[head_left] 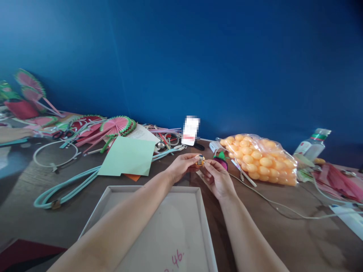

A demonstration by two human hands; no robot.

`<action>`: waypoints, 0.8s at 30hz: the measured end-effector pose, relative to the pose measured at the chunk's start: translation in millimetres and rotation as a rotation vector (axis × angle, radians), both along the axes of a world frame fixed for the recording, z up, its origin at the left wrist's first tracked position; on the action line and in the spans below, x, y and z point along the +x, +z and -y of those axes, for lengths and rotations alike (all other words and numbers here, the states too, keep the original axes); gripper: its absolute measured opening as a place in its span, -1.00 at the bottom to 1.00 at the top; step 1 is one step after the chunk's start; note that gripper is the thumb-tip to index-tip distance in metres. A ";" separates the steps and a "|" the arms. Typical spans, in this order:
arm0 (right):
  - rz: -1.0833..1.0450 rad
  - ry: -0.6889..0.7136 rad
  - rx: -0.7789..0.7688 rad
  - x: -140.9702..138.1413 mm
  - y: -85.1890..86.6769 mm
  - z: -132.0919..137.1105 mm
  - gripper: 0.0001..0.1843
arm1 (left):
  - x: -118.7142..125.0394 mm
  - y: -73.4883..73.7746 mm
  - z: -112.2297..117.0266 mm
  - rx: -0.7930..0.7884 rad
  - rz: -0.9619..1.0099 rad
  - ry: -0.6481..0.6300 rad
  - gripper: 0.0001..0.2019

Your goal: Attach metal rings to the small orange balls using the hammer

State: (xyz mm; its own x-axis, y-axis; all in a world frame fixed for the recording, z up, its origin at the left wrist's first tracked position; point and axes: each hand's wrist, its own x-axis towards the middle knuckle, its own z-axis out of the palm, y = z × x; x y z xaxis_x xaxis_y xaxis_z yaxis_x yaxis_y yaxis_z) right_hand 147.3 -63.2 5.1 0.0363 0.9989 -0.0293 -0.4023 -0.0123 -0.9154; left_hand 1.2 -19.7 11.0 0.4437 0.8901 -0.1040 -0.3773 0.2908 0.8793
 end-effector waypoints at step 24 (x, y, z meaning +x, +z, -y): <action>-0.020 0.034 -0.032 1.9 -1.6 -0.2 -0.75 | -0.2 4.0 2.5 0.004 -0.031 0.012 -0.55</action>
State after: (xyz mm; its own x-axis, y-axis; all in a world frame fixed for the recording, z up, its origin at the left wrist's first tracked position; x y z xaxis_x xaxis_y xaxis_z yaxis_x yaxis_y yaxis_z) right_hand 149.2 -63.0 3.5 0.0019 0.9981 -0.0620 -0.4191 -0.0555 -0.9063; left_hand 1.1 -22.2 15.0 0.4293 0.8960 -0.1136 -0.3534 0.2824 0.8918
